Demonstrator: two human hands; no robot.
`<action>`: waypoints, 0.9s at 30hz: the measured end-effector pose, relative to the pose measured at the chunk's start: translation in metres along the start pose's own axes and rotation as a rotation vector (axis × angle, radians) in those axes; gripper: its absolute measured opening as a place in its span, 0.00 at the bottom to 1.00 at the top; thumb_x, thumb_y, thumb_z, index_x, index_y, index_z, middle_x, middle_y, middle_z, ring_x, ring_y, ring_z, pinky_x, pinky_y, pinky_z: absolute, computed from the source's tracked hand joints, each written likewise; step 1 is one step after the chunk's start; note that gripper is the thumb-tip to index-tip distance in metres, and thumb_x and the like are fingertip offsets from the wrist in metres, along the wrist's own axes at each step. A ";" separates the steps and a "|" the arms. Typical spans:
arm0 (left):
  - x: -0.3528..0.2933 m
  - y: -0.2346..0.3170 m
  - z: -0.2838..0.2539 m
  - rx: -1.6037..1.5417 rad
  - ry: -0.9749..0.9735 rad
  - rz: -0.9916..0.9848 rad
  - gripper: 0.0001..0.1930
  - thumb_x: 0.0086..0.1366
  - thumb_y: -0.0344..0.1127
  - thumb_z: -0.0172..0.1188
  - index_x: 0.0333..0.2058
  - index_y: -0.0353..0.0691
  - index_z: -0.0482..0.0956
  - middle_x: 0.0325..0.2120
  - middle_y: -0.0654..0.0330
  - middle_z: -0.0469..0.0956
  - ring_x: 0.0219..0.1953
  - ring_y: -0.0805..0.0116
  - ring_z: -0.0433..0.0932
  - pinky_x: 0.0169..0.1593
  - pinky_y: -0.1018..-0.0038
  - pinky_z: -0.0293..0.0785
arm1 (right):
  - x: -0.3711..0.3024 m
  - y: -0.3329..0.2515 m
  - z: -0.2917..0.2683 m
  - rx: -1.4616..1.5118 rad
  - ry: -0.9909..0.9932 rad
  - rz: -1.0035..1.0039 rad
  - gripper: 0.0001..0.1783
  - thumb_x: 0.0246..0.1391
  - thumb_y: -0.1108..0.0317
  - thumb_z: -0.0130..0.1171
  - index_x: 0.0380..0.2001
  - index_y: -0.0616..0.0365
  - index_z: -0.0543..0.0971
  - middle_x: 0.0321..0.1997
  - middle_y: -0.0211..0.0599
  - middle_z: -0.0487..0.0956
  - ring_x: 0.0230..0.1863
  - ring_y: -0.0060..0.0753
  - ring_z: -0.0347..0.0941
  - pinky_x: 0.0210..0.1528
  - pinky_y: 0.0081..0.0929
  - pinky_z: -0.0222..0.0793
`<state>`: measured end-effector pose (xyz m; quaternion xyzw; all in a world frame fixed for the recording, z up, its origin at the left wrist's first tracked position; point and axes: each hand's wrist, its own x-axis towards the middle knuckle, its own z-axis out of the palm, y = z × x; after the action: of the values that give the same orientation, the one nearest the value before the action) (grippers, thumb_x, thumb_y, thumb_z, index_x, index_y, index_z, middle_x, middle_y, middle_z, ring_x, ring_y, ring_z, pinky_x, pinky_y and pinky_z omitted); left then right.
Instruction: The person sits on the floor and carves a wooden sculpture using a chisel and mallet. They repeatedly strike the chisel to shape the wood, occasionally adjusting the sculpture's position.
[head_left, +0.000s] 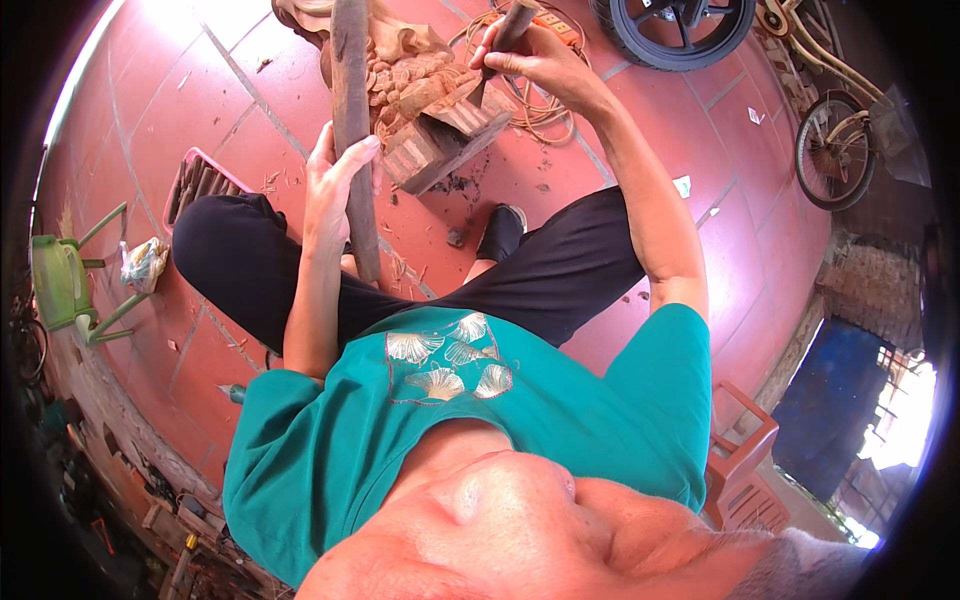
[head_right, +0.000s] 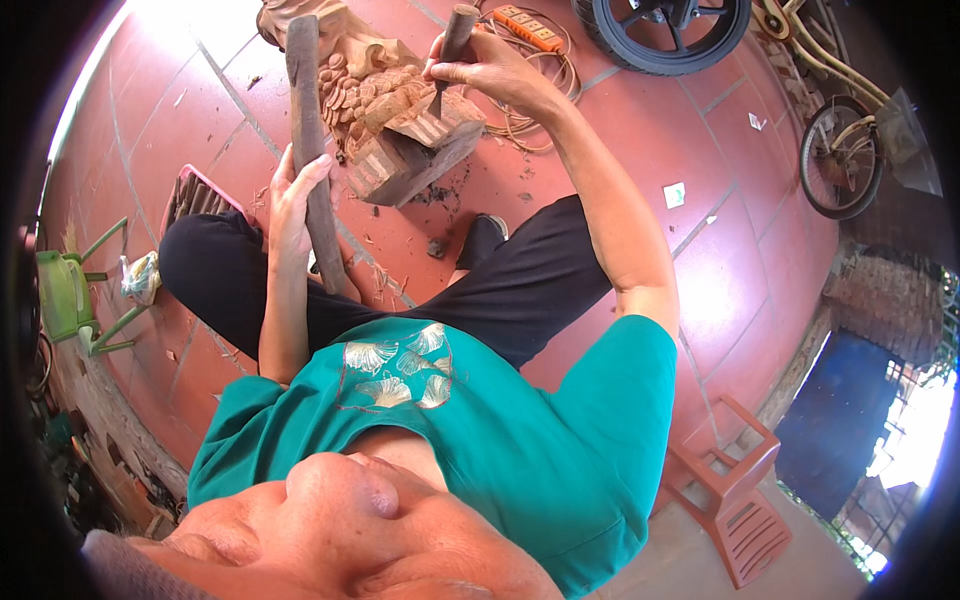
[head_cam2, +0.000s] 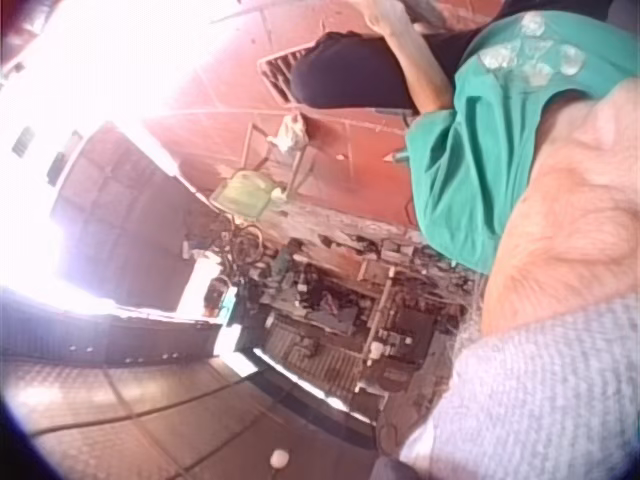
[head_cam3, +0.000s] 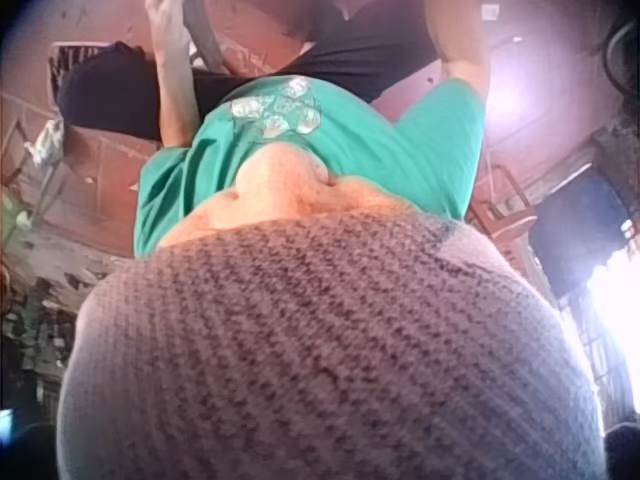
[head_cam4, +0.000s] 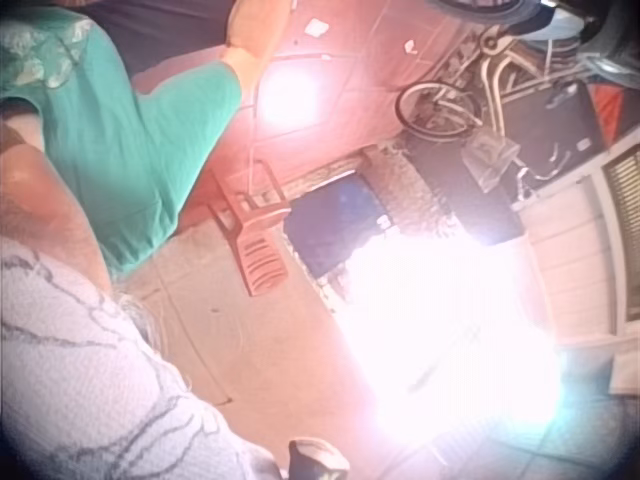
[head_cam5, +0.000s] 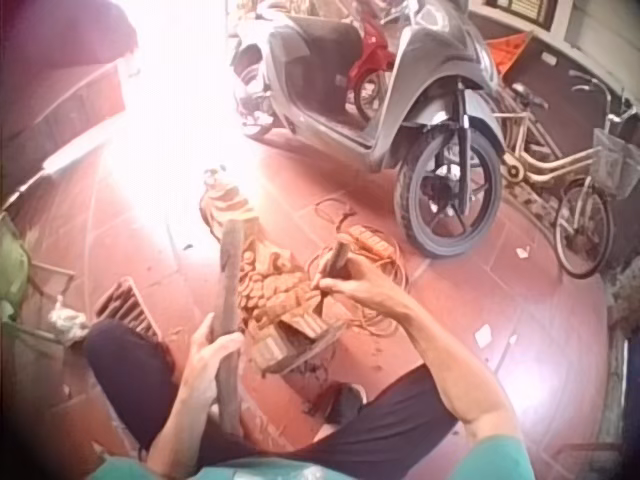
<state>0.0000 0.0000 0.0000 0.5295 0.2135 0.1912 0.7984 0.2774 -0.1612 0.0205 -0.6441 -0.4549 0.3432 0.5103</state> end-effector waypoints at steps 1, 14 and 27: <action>0.000 0.000 0.001 0.010 -0.006 0.003 0.15 0.66 0.33 0.64 0.48 0.36 0.72 0.27 0.64 0.75 0.21 0.76 0.74 0.25 0.79 0.70 | -0.001 0.002 0.000 0.007 0.014 -0.025 0.09 0.65 0.68 0.60 0.45 0.59 0.78 0.44 0.34 0.83 0.49 0.27 0.80 0.52 0.28 0.77; -0.011 0.032 0.019 0.234 -0.074 0.104 0.36 0.66 0.31 0.62 0.69 0.33 0.57 0.29 0.61 0.76 0.21 0.76 0.74 0.25 0.78 0.71 | -0.004 0.000 0.003 0.091 0.050 -0.066 0.11 0.64 0.69 0.62 0.45 0.64 0.78 0.43 0.39 0.83 0.47 0.30 0.81 0.55 0.31 0.78; 0.037 0.157 0.076 0.784 -0.440 0.228 0.39 0.64 0.39 0.63 0.72 0.44 0.60 0.42 0.60 0.71 0.35 0.74 0.72 0.37 0.76 0.70 | -0.004 0.016 -0.002 0.149 0.085 -0.033 0.09 0.64 0.68 0.62 0.44 0.59 0.77 0.46 0.37 0.82 0.49 0.29 0.80 0.55 0.30 0.80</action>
<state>0.0600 0.0190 0.1672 0.8394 0.0358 0.0658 0.5384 0.2814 -0.1670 0.0058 -0.6109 -0.4166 0.3401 0.5810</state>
